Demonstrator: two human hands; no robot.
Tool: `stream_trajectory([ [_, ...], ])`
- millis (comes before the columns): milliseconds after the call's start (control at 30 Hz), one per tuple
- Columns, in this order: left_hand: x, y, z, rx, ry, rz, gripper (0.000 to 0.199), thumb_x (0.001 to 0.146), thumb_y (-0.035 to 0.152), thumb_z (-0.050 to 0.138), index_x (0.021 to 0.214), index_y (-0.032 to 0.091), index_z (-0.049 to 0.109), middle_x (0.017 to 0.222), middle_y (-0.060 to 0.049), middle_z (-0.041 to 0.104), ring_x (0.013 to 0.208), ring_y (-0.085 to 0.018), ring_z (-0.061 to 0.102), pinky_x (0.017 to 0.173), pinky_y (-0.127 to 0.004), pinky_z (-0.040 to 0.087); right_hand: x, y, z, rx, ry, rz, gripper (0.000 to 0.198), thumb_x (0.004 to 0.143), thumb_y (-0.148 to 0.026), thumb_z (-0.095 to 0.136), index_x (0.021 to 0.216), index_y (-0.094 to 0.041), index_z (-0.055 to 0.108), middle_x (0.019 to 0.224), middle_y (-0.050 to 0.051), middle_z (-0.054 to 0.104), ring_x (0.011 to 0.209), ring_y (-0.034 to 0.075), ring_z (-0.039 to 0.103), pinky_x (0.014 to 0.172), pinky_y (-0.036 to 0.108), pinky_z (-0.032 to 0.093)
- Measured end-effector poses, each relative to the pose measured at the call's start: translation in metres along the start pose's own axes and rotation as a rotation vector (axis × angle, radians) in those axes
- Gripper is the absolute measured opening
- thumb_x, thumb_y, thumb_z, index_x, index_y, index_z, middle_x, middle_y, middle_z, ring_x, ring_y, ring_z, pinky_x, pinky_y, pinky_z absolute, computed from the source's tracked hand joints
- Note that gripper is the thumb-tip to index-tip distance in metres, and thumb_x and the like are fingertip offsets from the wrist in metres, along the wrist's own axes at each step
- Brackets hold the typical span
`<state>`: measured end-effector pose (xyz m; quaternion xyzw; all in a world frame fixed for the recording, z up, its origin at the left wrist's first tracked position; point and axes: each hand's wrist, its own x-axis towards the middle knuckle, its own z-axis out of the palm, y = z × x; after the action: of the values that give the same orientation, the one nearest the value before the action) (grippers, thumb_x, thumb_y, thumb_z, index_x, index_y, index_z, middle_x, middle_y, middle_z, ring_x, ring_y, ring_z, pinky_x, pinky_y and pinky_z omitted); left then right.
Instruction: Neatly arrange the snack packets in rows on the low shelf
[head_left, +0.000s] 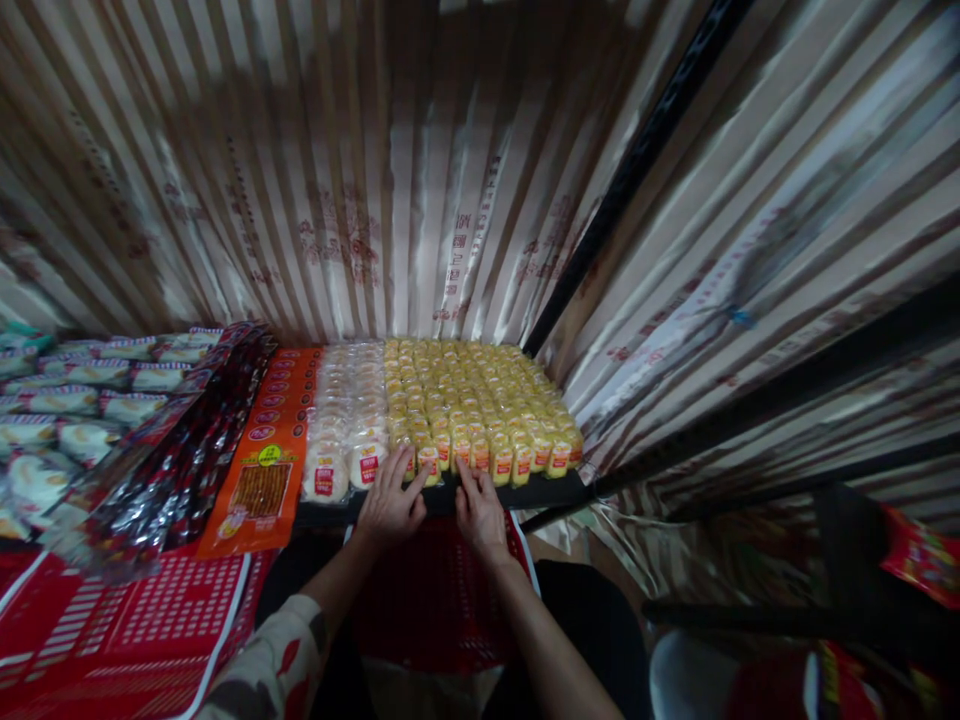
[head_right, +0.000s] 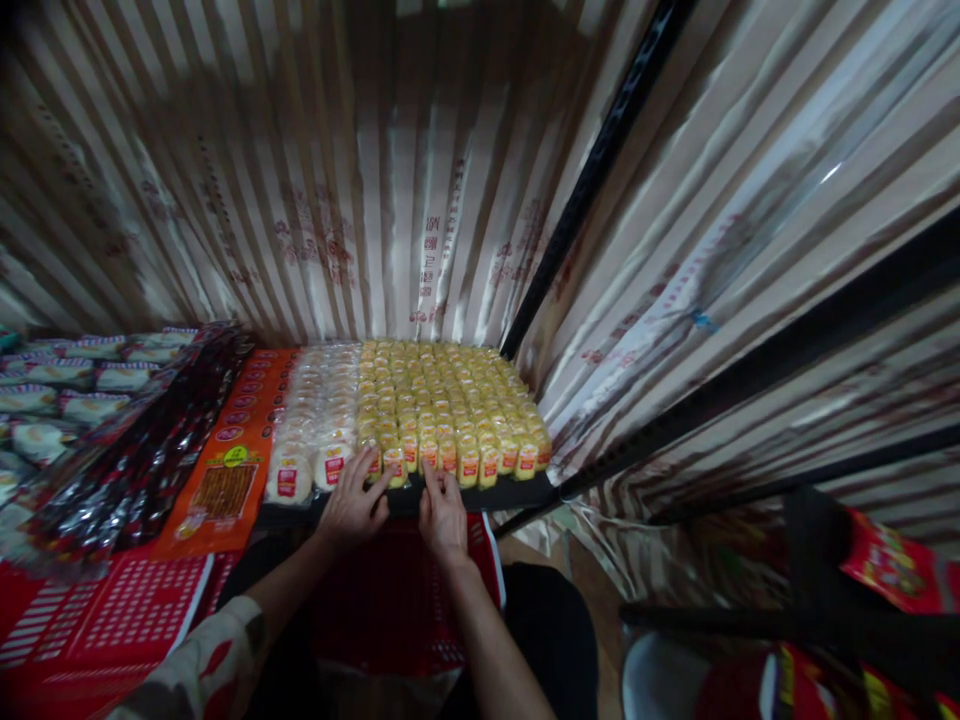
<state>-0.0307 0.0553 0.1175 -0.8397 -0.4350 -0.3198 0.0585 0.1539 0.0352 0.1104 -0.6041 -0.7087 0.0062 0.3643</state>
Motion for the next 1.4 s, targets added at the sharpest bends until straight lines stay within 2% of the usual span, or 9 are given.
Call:
stream_trajectory([
  [200,-0.001,0.000,0.001,0.002,-0.008,0.008,0.054,0.076,0.017,0.050,0.130,0.019,0.047,0.143,-0.017,0.033,0.134,-0.034,0.027,0.103,-0.052,0.032,-0.004,0.000,-0.004,0.000,0.044,-0.031,0.046,0.087,-0.015,0.035,0.131,-0.022,0.048,0.098,0.010,0.056,0.091,0.017,0.057,0.080,0.031,0.052],
  [367,-0.001,0.000,0.001,0.009,-0.006,0.022,0.055,0.076,0.018,0.051,0.131,0.018,0.047,0.142,-0.018,0.033,0.133,-0.035,0.027,0.102,-0.053,0.033,0.022,-0.008,-0.022,-0.080,0.113,-0.096,0.043,0.088,-0.016,0.038,0.127,-0.023,0.051,0.110,0.010,0.058,0.104,0.019,0.053,0.093,0.037,0.045],
  [433,0.000,-0.001,0.001,0.011,-0.008,0.022,0.056,0.076,0.018,0.051,0.132,0.018,0.046,0.142,-0.018,0.034,0.133,-0.034,0.027,0.102,-0.053,0.032,0.040,-0.011,-0.029,-0.144,0.086,-0.114,0.042,0.088,-0.019,0.041,0.128,-0.021,0.051,0.121,0.010,0.056,0.115,0.022,0.047,0.099,0.041,0.040],
  [567,0.000,-0.001,0.001,0.011,0.000,0.027,0.056,0.076,0.018,0.050,0.132,0.017,0.046,0.142,-0.018,0.034,0.133,-0.034,0.027,0.103,-0.053,0.032,0.069,-0.010,-0.038,-0.265,-0.099,-0.186,0.044,0.085,-0.024,0.048,0.128,-0.015,0.050,0.132,0.011,0.051,0.130,0.027,0.031,0.106,0.048,0.028],
  [667,0.000,-0.001,0.000,0.003,-0.005,0.028,0.055,0.076,0.018,0.050,0.132,0.018,0.046,0.142,-0.017,0.034,0.134,-0.033,0.027,0.103,-0.052,0.032,0.076,-0.007,-0.039,-0.291,-0.159,-0.206,0.042,0.084,-0.022,0.049,0.126,-0.017,0.052,0.128,0.009,0.055,0.128,0.027,0.035,0.107,0.050,0.022],
  [800,0.001,0.000,-0.001,-0.006,-0.022,0.018,0.055,0.077,0.017,0.049,0.131,0.019,0.046,0.142,-0.015,0.035,0.134,-0.032,0.027,0.104,-0.052,0.032,0.073,-0.003,-0.038,-0.276,-0.143,-0.175,0.040,0.084,-0.019,0.048,0.124,-0.017,0.054,0.122,0.006,0.060,0.122,0.026,0.041,0.108,0.050,0.020],
  [1200,0.003,0.000,-0.003,-0.013,-0.022,0.031,0.056,0.076,0.015,0.049,0.132,0.018,0.045,0.144,-0.015,0.032,0.135,-0.033,0.024,0.103,-0.052,0.034,0.067,0.001,-0.032,-0.165,-0.034,-0.157,0.033,0.086,-0.019,0.048,0.117,-0.020,0.059,0.120,0.007,0.061,0.125,0.026,0.038,0.104,0.052,0.030],
  [1333,0.002,0.000,-0.002,-0.006,-0.024,0.025,0.057,0.076,0.016,0.050,0.133,0.018,0.044,0.143,-0.017,0.032,0.135,-0.033,0.025,0.103,-0.052,0.033,0.046,-0.002,-0.036,-0.078,0.030,-0.168,0.036,0.088,-0.018,0.045,0.121,-0.022,0.057,0.123,0.007,0.059,0.121,0.022,0.044,0.100,0.046,0.039],
  [1400,0.002,0.001,-0.002,-0.001,-0.028,0.030,0.056,0.076,0.016,0.050,0.132,0.017,0.045,0.143,-0.018,0.032,0.135,-0.034,0.025,0.104,-0.052,0.032,0.029,-0.005,-0.036,-0.035,-0.013,-0.200,0.038,0.087,-0.014,0.043,0.122,-0.023,0.057,0.119,0.006,0.061,0.113,0.020,0.050,0.098,0.041,0.043],
])
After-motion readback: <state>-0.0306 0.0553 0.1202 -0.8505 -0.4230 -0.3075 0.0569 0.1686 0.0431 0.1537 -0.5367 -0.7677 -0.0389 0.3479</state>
